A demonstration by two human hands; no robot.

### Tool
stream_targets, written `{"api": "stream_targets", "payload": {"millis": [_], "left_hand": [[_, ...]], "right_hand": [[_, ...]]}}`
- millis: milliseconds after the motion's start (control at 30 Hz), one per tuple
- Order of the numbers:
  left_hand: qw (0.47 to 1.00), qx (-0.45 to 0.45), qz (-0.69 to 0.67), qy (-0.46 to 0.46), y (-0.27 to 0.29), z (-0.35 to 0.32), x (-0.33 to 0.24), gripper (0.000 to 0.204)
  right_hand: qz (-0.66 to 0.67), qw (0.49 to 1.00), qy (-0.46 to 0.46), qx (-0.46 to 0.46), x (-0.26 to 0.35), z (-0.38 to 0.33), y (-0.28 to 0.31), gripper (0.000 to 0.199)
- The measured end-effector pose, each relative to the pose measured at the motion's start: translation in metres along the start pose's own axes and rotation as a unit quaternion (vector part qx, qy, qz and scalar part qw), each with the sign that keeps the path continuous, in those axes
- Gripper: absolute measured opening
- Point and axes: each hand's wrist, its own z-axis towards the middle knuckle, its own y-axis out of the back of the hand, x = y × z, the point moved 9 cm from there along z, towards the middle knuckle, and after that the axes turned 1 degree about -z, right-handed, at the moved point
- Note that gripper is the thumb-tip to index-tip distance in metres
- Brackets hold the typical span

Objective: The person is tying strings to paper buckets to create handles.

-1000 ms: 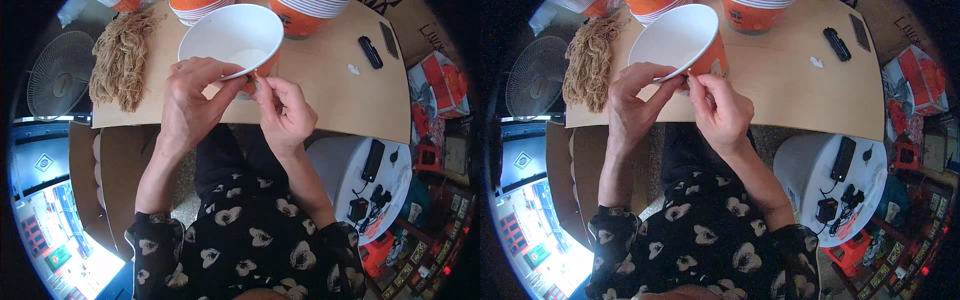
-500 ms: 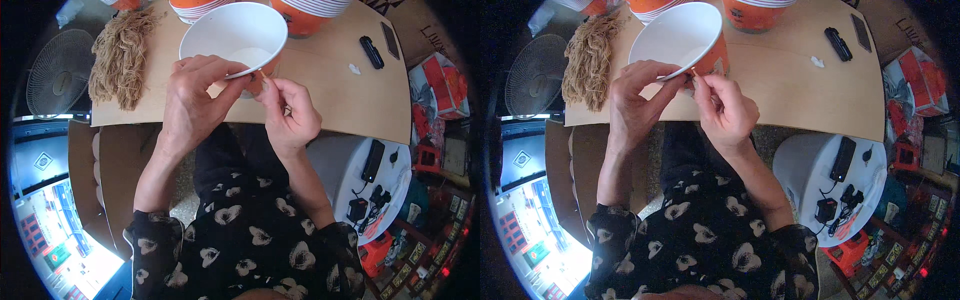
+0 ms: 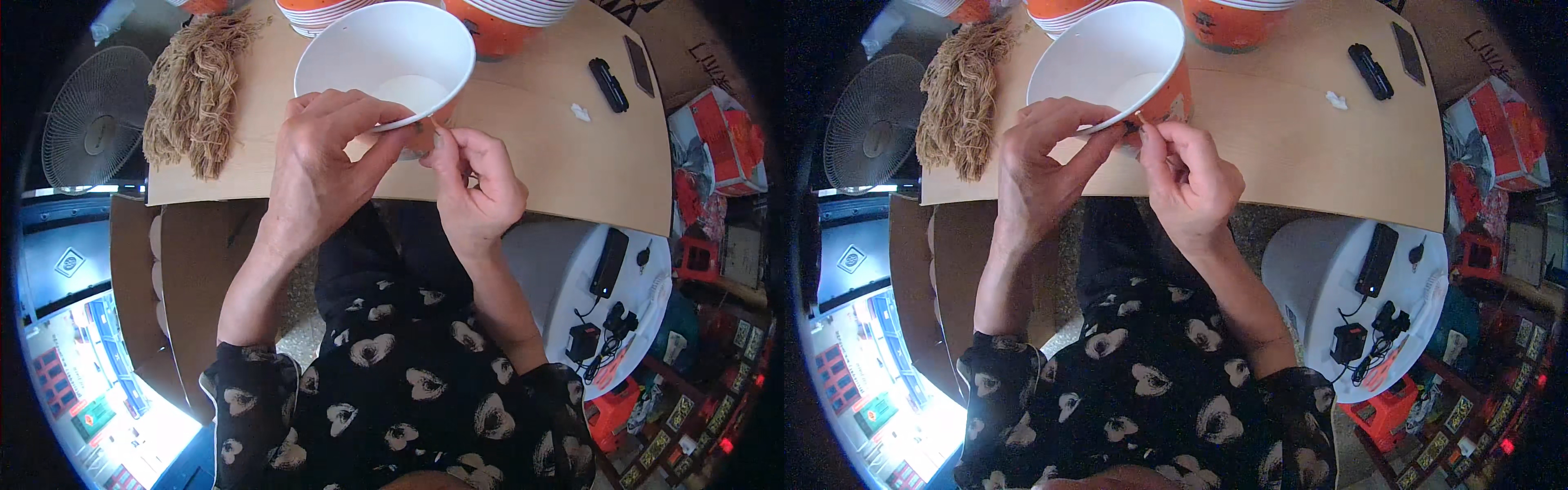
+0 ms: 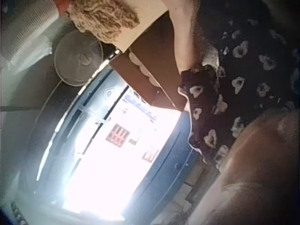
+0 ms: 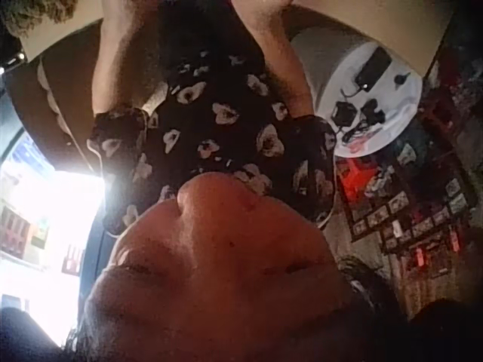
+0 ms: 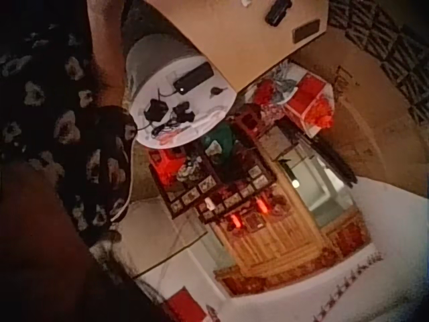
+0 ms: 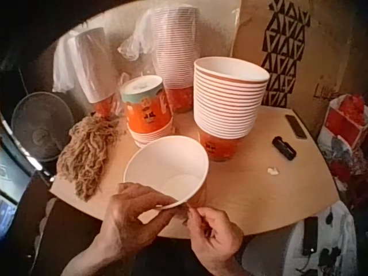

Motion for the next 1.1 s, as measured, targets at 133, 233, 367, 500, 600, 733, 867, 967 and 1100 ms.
{"api": "stream_targets", "payload": {"millis": [133, 233, 367, 500, 600, 733, 867, 967, 1100], "left_hand": [[1.000, -0.002, 0.004, -0.003, 0.000, 0.000, -0.001, 0.015], [1.000, -0.003, 0.004, -0.006, -0.001, 0.001, -0.002, 0.015], [1.000, 0.002, 0.016, 0.000, -0.003, 0.000, -0.005, 0.014], [0.997, 0.007, 0.049, -0.054, -0.004, -0.002, -0.014, 0.016], [0.998, 0.064, -0.004, -0.017, -0.008, -0.002, -0.017, 0.026], [0.993, 0.105, -0.043, 0.037, -0.010, 0.014, -0.008, 0.024], [0.988, 0.149, -0.010, -0.025, -0.026, 0.029, -0.002, 0.020], [0.977, 0.208, -0.008, -0.036, -0.039, 0.033, -0.001, 0.014], [0.969, 0.242, -0.033, -0.026, -0.043, 0.035, 0.005, 0.008]], "right_hand": [[-0.003, 0.998, -0.018, 0.052, 0.002, 0.000, -0.004, 0.009], [0.006, 0.998, -0.021, 0.055, -0.003, -0.001, -0.004, 0.010], [0.018, 0.997, -0.040, 0.063, -0.005, 0.000, -0.006, 0.010], [0.046, 0.993, -0.087, 0.064, -0.013, -0.004, -0.008, 0.009], [0.112, 0.987, -0.108, 0.046, -0.018, -0.005, -0.005, 0.009], [0.147, 0.962, -0.215, 0.082, -0.030, -0.005, -0.005, 0.012], [0.167, 0.952, -0.234, 0.102, -0.034, -0.005, -0.008, 0.014], [0.149, 0.950, -0.252, 0.110, -0.040, -0.005, -0.007, 0.014], [0.147, 0.948, -0.257, 0.118, -0.041, -0.002, -0.006, 0.015]]}}
